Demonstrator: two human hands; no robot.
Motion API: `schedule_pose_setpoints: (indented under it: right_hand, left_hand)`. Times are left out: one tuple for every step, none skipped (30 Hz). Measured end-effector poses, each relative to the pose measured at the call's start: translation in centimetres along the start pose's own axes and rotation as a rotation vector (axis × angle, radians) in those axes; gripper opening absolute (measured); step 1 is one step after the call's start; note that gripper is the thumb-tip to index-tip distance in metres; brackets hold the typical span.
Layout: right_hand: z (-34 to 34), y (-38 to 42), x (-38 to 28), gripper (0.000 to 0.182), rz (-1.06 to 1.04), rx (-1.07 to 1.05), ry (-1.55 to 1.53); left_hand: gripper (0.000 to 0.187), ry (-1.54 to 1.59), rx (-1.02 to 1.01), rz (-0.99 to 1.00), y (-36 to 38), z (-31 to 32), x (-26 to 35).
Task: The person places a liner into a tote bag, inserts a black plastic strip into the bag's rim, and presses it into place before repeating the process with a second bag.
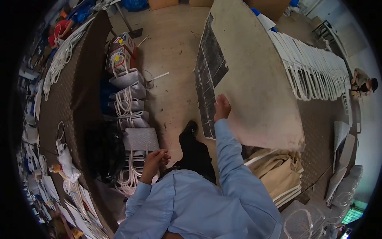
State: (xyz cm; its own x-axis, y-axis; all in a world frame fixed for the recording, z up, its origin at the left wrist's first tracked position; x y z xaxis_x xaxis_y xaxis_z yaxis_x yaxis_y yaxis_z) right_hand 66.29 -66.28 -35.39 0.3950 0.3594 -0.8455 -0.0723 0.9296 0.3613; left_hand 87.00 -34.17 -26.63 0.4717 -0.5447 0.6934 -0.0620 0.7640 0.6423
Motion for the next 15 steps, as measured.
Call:
schedule_pose_setpoints:
  right_hand:
    - [0.3,-3.6,0.0,0.044,-0.100,0.045,0.128]
    - [0.0,-6.0,0.1,0.043,-0.187,0.100,0.261]
    - [0.0,-7.8,1.4,0.043,-0.162,0.128,0.246]
    - [0.4,-9.0,1.3,0.042,-0.298,0.212,0.258]
    - [0.9,-9.8,0.6,0.040,-0.439,0.298,0.273]
    - [1.3,-10.0,0.1,0.040,-0.434,0.325,0.256]
    - [1.7,-9.3,-0.6,0.040,-0.392,0.334,0.304]
    - [2.3,-8.7,-1.7,0.041,-0.352,0.345,0.352]
    - [2.6,-7.9,-2.9,0.041,-0.349,0.384,0.338]
    - [2.7,-7.7,-2.9,0.040,-0.197,0.389,0.282]
    - [2.8,-7.6,-2.2,0.038,-0.049,0.391,0.218]
    - [2.6,-7.6,-1.8,0.038,-0.052,0.434,0.198]
    - [2.9,-7.5,-2.3,0.039,-0.158,0.464,0.371]
    - [3.4,-7.4,-2.7,0.039,-0.254,0.493,0.551]
    - [3.4,-7.7,-2.1,0.040,-0.265,0.512,0.523]
  left_hand:
    - [0.033,-0.015,0.023,-0.002,-2.3,-0.3,1.9]
    - [0.032,0.020,0.019,0.020,-4.7,-0.6,3.5]
    - [0.032,-0.004,0.022,-0.012,-6.0,0.0,6.1]
    - [0.032,-0.083,-0.017,-0.013,-7.6,1.6,9.8]
    - [0.031,-0.162,-0.061,-0.008,-9.6,2.8,13.1]
    - [0.031,-0.241,-0.125,-0.017,-11.8,3.5,15.5]
    - [0.031,-0.269,-0.138,-0.028,-14.0,3.7,17.6]
    - [0.031,-0.394,-0.188,0.020,-16.2,4.2,19.8]
    - [0.031,-0.516,-0.247,0.063,-18.3,5.2,21.8]
    - [0.031,-0.570,-0.231,0.054,-19.9,6.6,24.0]
    - [0.031,-0.595,-0.263,0.038,-21.7,7.9,25.1]
    - [0.032,-0.652,-0.324,0.048,-23.4,9.4,26.3]
    - [0.032,-0.707,-0.387,0.058,-25.1,10.8,27.2]
    - [0.033,-0.749,-0.502,0.015,-26.8,12.2,27.2]
    - [0.035,-0.788,-0.616,-0.032,-28.7,13.4,26.8]
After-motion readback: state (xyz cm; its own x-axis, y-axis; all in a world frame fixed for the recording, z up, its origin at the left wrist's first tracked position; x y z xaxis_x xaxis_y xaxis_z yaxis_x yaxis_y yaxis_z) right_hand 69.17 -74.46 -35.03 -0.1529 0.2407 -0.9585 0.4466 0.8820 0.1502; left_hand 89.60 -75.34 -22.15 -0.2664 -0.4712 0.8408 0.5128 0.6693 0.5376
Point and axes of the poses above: each hand's wrist, its own y-axis away from the middle knuckle, its own z-axis out of the palm, x = y × z, the point moved 8 cm from there along -y, towards the middle knuckle, and after that the axes turned 8 degrees about -x, right-handed, at the moved point
